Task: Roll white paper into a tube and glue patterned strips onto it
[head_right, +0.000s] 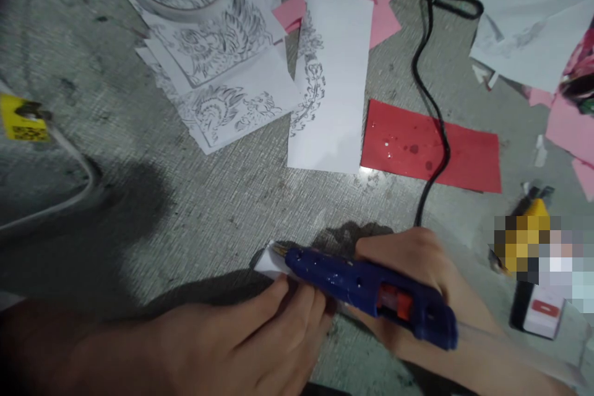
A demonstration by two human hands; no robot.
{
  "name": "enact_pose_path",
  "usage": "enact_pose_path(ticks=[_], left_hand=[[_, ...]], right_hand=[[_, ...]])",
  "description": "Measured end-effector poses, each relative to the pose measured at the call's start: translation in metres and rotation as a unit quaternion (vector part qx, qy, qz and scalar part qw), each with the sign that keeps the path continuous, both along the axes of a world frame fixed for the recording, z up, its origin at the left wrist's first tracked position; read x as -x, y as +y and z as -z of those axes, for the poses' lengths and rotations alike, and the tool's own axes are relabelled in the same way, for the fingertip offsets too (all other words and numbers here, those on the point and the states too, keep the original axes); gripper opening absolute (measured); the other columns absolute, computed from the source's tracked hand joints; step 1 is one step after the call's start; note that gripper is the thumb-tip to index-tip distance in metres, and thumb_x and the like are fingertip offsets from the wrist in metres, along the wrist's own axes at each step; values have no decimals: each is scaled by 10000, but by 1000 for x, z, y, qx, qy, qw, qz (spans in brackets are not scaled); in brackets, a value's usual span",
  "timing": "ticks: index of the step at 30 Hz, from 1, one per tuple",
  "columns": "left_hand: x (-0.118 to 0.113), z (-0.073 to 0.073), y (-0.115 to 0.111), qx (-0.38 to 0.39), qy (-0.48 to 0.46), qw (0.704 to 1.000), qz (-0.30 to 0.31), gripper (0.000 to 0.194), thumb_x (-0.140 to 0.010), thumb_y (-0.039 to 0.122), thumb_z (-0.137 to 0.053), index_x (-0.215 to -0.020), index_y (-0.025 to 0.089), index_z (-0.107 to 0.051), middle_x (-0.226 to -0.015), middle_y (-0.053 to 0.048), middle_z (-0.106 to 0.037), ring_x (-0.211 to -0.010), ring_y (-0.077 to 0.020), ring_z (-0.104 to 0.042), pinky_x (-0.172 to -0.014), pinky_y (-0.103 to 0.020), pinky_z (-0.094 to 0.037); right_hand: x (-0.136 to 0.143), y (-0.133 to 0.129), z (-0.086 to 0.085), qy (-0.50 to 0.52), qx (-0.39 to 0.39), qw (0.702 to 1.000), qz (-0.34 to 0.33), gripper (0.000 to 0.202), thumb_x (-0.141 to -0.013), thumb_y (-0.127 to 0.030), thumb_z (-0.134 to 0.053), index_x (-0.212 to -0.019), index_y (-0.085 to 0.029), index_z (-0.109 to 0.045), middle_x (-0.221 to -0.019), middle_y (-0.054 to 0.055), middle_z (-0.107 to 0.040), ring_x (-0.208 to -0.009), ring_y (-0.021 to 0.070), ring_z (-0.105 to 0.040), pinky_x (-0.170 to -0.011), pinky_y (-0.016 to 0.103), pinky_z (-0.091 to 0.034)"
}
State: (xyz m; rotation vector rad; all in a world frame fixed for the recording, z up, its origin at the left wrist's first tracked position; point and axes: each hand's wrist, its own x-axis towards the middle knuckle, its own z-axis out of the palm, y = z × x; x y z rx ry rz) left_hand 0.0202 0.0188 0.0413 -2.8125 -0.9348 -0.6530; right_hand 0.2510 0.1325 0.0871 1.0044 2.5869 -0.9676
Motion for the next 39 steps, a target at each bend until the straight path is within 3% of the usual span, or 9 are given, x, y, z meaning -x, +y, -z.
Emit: enact_pose_path(ticks=[3,7,11,15,21,29,33,39], left_hand=[[7,-2,5,-11,19,999,40,402,-1100,269,-419,-1245,170,-780,-1274,-96,-795,-1218,-233,-724,-932,-325,-614],[14,-4,9,-18,40,996,73,435,-1102,238,-375,-1333,172,-738,-1329,-83,-774,-1217,-213,-723,-947,-301,-612],[15,-8,8,-3,52,996,66,467,-1073,166,-353,-1343,159,-734,-1338,-90,-772,-1236,-211,-718,-962,-311,-614],[13,-9,7,-3,56,997,58,456,-1089,208,-366,-1359,144,-728,-1344,-102,-768,-1233,-227,-720,-947,-324,-617],[7,-5,2,5,38,999,39,478,-1131,328,-365,-1350,116,-733,-1336,-124,-771,-1235,-240,-720,-937,-329,-616],[0,-2,-3,15,21,1000,10,448,-1105,270,-408,-1349,81,-734,-1357,-147,-760,-1213,-253,-722,-950,-351,-609],[2,-4,-2,27,11,999,23,432,-1118,329,-435,-1318,119,-755,-1336,-127,-773,-1201,-249,-724,-945,-358,-610],[4,-5,-1,39,8,998,41,416,-1120,321,-436,-1315,139,-756,-1325,-117,-777,-1213,-247,-717,-942,-363,-611]], right_hand=[[6,4,-4,25,12,999,35,463,-869,-355,-754,-602,-253,-391,-454,-60,-449,-340,126,-447,-384,331,-265],[0,5,1,34,11,999,19,456,-864,-362,-781,-606,-243,-424,-477,-66,-456,-368,105,-439,-423,321,-268],[1,3,0,29,6,999,34,491,-881,-411,-766,-581,-233,-422,-471,-66,-441,-365,92,-421,-442,323,-256],[3,3,-3,22,5,999,32,495,-916,-419,-731,-589,-228,-412,-478,-74,-430,-375,79,-415,-443,311,-243],[-1,4,-2,41,0,999,9,416,-888,-305,-723,-626,-239,-408,-502,-77,-438,-394,92,-403,-447,299,-263],[-2,5,-5,32,8,999,4,306,-798,-161,-658,-651,-253,-406,-516,-80,-444,-413,116,-420,-469,320,-273],[-1,7,-7,33,26,999,4,303,-705,-108,-643,-658,-248,-378,-523,-83,-440,-416,112,-423,-477,321,-263],[-7,6,-10,20,33,999,-3,324,-727,-117,-653,-685,-254,-362,-531,-77,-445,-425,125,-422,-478,333,-270]])
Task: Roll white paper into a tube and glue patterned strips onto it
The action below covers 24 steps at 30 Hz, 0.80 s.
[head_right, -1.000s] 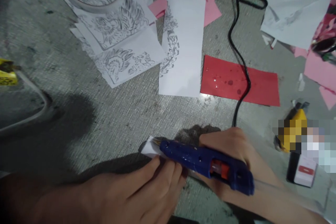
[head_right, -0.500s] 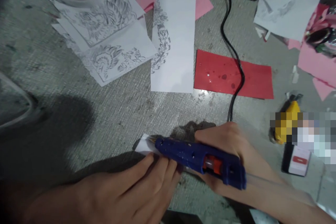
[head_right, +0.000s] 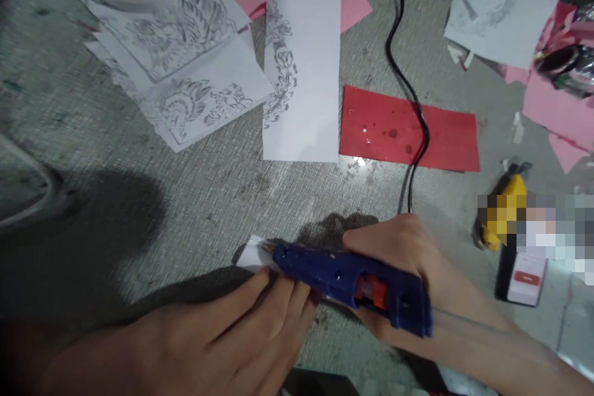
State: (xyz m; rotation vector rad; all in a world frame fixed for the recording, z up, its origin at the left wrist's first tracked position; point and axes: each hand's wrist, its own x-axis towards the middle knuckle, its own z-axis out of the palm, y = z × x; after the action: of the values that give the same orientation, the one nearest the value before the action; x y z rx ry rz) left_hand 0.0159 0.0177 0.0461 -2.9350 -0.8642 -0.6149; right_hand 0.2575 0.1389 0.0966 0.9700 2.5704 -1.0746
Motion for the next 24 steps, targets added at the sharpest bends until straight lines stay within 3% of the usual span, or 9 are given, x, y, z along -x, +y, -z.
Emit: enact_pose_path(ticks=[9,18,24], left_hand=[[-3,1,-1,-11,-7,1000,-28,387,-1074,198,-439,-1228,79,-773,-1239,-159,-793,-1133,-234,-730,-940,-344,-590],[-5,2,-1,-26,-19,999,-39,363,-1053,198,-462,-1174,78,-782,-1175,-163,-806,-1088,-243,-740,-902,-359,-593],[-1,4,3,-52,-12,999,7,380,-1046,238,-468,-1201,69,-771,-1167,-174,-807,-1079,-255,-750,-863,-354,-603]], right_hand=[[6,1,-8,12,12,1000,-2,295,-821,-167,-674,-700,-254,-419,-548,-86,-473,-433,105,-396,-466,294,-302],[25,5,-20,-11,14,1000,17,307,-785,-183,-646,-620,-246,-395,-506,-80,-433,-403,88,-380,-363,232,-285],[30,8,-27,-12,-1,1000,6,316,-778,-180,-656,-601,-238,-401,-482,-82,-467,-392,81,-393,-347,218,-276]])
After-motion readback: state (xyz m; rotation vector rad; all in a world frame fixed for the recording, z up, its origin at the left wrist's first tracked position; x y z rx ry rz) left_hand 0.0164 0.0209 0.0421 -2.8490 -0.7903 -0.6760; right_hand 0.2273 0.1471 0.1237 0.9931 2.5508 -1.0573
